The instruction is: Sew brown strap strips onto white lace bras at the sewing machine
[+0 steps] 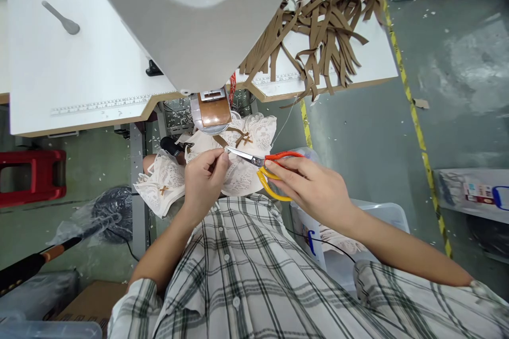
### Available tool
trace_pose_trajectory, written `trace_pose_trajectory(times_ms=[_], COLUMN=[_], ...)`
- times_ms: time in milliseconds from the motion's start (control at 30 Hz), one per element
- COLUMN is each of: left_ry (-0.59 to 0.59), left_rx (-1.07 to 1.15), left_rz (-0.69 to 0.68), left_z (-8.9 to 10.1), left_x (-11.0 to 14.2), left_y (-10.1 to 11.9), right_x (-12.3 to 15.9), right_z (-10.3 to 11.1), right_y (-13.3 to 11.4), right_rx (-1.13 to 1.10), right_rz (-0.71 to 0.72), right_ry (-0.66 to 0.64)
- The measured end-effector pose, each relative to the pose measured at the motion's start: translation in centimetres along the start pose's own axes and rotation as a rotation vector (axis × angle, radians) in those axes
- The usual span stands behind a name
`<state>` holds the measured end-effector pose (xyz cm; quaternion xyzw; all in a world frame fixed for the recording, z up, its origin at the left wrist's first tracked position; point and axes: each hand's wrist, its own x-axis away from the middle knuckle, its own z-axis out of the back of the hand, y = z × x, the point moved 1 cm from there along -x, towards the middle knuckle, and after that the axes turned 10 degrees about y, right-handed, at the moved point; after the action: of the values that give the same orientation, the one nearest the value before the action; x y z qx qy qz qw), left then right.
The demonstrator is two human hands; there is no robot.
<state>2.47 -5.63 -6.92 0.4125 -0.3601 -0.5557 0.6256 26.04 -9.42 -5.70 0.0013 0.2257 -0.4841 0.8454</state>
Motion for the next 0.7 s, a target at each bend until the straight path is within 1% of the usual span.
trace_pose_trajectory(times_ms=[67, 167, 267, 433, 567, 633, 700], left_ry=[-0.013, -0.032, -0.050, -0.063, -0.069, -0.076, -0.078], left_rx=[0.065, 0.164, 0.247, 0.340, 0.394, 0.435, 0.464], left_rz=[0.075, 0.164, 0.220, 0.297, 0.332, 0.352, 0.368], left_z=[0.1, 0.4, 0.6, 0.8, 0.7, 0.6, 0.5], left_x=[0.0, -0.1, -0.2, -0.2, -0.3, -0.4, -0.5], left_y=[0.0, -0.1, -0.2, -0.4, -0.5, -0.7, -0.9], right_x=[-0.1, -0.2, 0.0, 0.6, 0.6, 0.1, -1.2], right_z=[0.0, 0.1, 0.1, 0.0, -0.3, -0.7, -1.3], right_y=[0.1, 0.4, 0.8, 1.4, 2.2, 3.3, 5.1], right_rx=[-0.074, -0.191, -0.222, -0.245, -0.213, -0.191, -0.163], right_rz=[-0.066, -0.193, -0.277, -0.366, -0.416, -0.427, -0.422], right_ry=[0.021, 0.106, 0.149, 0.102, 0.071, 0.072, 0.083])
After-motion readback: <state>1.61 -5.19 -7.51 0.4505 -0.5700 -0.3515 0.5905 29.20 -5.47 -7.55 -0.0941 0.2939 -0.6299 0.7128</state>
